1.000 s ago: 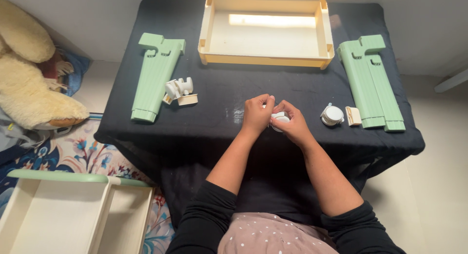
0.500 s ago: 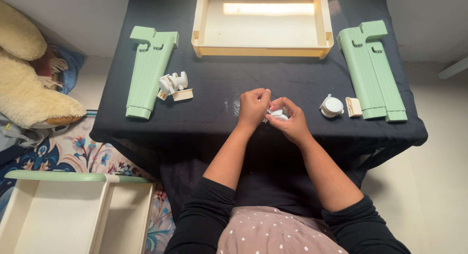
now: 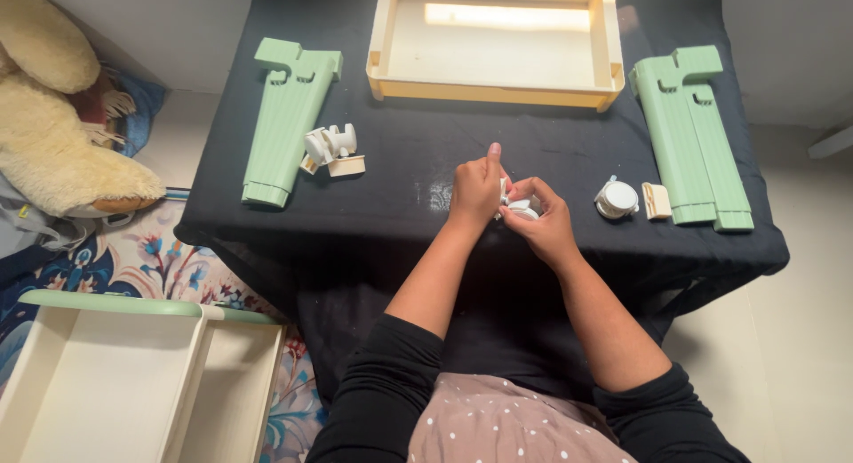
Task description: The person assembles a two-tier plastic storage cart by attaching green legs to the trays and securing them with white fasteners. They handle multiple small components and align the trays to form a stable structure.
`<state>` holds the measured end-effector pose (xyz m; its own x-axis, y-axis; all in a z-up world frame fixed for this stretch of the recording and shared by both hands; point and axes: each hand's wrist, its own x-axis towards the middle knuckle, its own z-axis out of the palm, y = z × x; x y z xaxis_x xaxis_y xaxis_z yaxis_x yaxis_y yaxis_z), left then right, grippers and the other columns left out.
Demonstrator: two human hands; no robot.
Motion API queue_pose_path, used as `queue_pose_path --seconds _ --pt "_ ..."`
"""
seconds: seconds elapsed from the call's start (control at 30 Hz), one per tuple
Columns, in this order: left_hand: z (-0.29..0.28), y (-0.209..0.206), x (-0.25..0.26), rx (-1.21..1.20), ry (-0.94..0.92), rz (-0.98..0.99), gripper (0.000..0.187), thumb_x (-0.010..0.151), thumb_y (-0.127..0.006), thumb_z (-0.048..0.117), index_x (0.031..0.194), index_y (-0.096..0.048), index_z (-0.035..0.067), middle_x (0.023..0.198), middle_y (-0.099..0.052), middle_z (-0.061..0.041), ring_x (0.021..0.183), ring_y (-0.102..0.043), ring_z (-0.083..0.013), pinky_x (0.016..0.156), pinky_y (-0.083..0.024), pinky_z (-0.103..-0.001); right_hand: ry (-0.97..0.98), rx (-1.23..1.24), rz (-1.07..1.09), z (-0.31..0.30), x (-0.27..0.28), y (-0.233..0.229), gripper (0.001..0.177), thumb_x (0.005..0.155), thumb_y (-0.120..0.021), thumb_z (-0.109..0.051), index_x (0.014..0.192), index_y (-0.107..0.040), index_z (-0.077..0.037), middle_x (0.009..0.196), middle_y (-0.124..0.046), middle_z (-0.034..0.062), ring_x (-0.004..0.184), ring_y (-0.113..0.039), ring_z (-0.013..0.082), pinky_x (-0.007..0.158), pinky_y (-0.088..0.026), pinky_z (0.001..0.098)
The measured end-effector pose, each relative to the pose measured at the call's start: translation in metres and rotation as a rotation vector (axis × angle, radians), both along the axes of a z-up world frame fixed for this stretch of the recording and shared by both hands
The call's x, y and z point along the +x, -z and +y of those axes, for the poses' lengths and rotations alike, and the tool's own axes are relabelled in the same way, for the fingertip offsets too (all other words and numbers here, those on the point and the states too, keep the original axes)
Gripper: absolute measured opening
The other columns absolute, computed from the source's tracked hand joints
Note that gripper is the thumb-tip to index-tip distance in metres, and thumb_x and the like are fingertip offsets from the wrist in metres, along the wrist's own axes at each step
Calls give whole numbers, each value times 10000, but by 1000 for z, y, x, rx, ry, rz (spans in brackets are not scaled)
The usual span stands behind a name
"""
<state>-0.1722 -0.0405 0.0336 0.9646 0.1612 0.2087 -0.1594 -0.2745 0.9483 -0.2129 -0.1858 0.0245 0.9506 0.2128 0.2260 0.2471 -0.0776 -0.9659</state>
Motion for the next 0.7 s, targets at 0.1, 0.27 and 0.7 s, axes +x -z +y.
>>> queue_pose_path --seconds 0.1,0.27,0.7 --pt "-3 3 12 75 -32 68 671 1045 -408 460 631 -697 18 557 -670 -146 526 -669 -291 577 -529 -416 41 17 -21 -1 2 4 213 860 -790 -48 964 -604 -57 1014 -663 0 922 -634 87 793 -526 243" --pt "-12 7 35 123 -13 91 634 1030 -427 446 662 -701 8 613 -666 -202 597 -675 -371 641 -530 -458 148 31 -14 2 11 5 209 863 -786 -69 951 -597 -52 988 -662 11 910 -636 84 781 -530 240" --pt "-17 32 55 149 15 121 633 1019 -427 466 668 -741 43 674 -704 -181 689 -689 -375 703 -534 -473 238 22 -14 -7 10 16 194 877 -777 -31 934 -592 -31 925 -643 46 871 -614 111 769 -507 279"
